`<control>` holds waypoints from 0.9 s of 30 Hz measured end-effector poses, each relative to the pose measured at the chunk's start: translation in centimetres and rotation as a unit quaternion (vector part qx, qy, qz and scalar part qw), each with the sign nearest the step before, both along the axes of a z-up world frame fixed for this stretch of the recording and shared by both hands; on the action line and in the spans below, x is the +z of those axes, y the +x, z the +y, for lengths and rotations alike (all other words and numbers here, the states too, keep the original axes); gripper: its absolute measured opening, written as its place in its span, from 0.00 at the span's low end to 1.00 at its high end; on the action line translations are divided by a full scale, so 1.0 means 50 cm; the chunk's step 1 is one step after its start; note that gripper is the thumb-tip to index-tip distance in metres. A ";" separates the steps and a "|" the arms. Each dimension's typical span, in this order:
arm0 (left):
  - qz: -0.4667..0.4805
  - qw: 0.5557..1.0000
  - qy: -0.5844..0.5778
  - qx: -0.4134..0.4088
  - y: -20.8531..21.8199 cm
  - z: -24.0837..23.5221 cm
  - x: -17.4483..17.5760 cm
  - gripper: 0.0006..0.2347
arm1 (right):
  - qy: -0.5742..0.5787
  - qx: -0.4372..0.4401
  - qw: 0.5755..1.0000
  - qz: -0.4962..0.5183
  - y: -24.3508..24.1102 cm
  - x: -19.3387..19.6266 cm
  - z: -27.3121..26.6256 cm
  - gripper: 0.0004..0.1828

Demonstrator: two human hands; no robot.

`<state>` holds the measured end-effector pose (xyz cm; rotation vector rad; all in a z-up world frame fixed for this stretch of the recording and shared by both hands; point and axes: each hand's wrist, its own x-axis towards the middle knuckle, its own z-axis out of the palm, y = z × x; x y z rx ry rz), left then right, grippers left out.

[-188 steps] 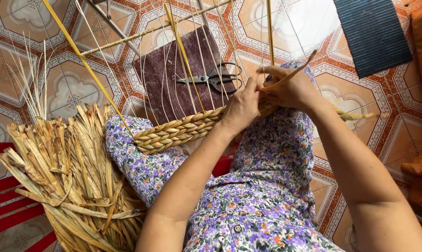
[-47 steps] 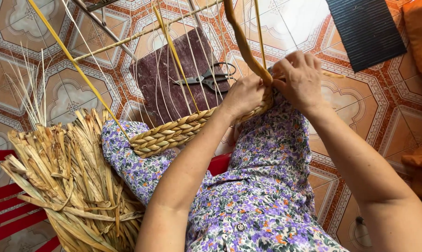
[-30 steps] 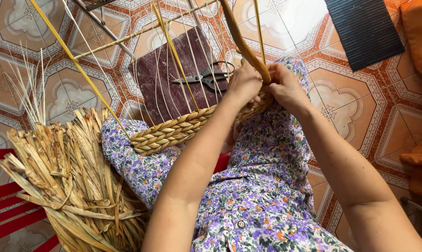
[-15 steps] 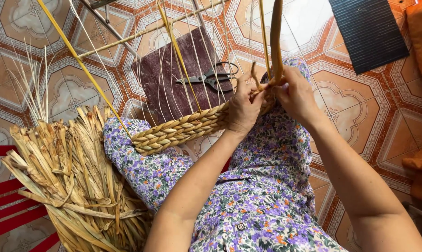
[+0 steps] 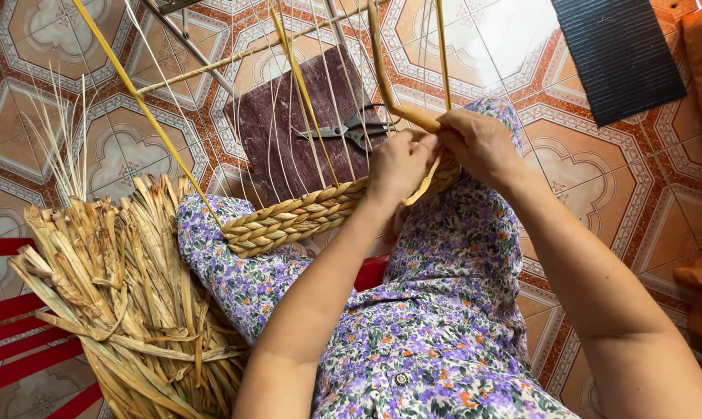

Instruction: Weaving dried stalks or leaves through a frame to create a hand-crafted item.

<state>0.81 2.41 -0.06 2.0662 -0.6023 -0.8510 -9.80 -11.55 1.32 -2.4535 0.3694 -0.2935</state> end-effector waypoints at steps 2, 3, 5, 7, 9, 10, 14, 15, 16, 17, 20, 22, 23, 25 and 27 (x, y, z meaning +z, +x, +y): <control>-0.089 0.996 0.001 -0.014 0.007 -0.016 -0.042 0.11 | 0.020 -0.004 1.000 0.002 0.001 0.016 0.008 0.08; -0.179 0.983 0.002 -0.031 0.009 -0.026 -0.063 0.11 | 0.041 -0.009 0.999 0.004 0.000 0.023 0.010 0.07; -0.171 0.984 0.000 -0.054 0.018 -0.031 -0.045 0.12 | 0.081 -0.010 0.997 0.005 -0.006 -0.003 -0.008 0.09; -0.165 0.983 -0.003 -0.077 0.018 -0.028 -0.008 0.14 | 0.120 -0.012 0.993 0.005 -0.007 -0.017 -0.022 0.10; -0.049 0.996 -0.059 -0.032 0.006 -0.017 0.048 0.10 | 0.191 -0.036 0.981 0.019 -0.003 -0.022 -0.031 0.08; -0.050 0.996 -0.059 -0.033 -0.001 -0.020 0.042 0.10 | 0.192 -0.036 0.981 0.019 0.005 -0.010 -0.026 0.08; -0.214 0.936 -0.278 0.013 -0.021 -0.017 0.079 0.12 | 0.109 -0.081 0.986 0.096 0.022 -0.006 -0.017 0.08; -0.126 0.950 -0.285 0.004 -0.021 -0.011 0.104 0.12 | 0.027 -0.068 0.992 0.106 0.027 -0.016 -0.016 0.09; -0.127 0.950 -0.284 0.006 -0.015 -0.001 0.132 0.12 | 0.028 -0.066 0.992 0.105 0.022 -0.028 -0.018 0.09; -0.069 0.943 -0.324 0.005 -0.009 0.008 0.160 0.12 | 0.007 -0.028 0.996 0.083 0.018 -0.040 -0.022 0.09; -0.205 0.914 -0.348 -0.034 0.012 0.030 0.184 0.18 | 0.030 0.021 0.998 0.060 0.007 -0.026 -0.011 0.10; -0.392 0.858 -0.323 -0.075 0.026 0.036 0.145 0.26 | 0.070 0.030 0.996 0.056 0.003 -0.006 -0.007 0.11; -0.497 0.843 -0.191 -0.082 0.031 0.039 0.106 0.22 | 0.094 0.024 0.994 0.043 0.002 -0.002 -0.005 0.08; -0.587 0.803 -0.053 -0.086 0.028 0.060 0.062 0.19 | 0.120 0.019 0.992 0.030 0.001 -0.006 -0.001 0.08; -0.510 0.838 0.019 -0.191 0.010 0.096 0.052 0.12 | 0.173 -0.032 0.984 -0.021 0.001 -0.025 0.006 0.06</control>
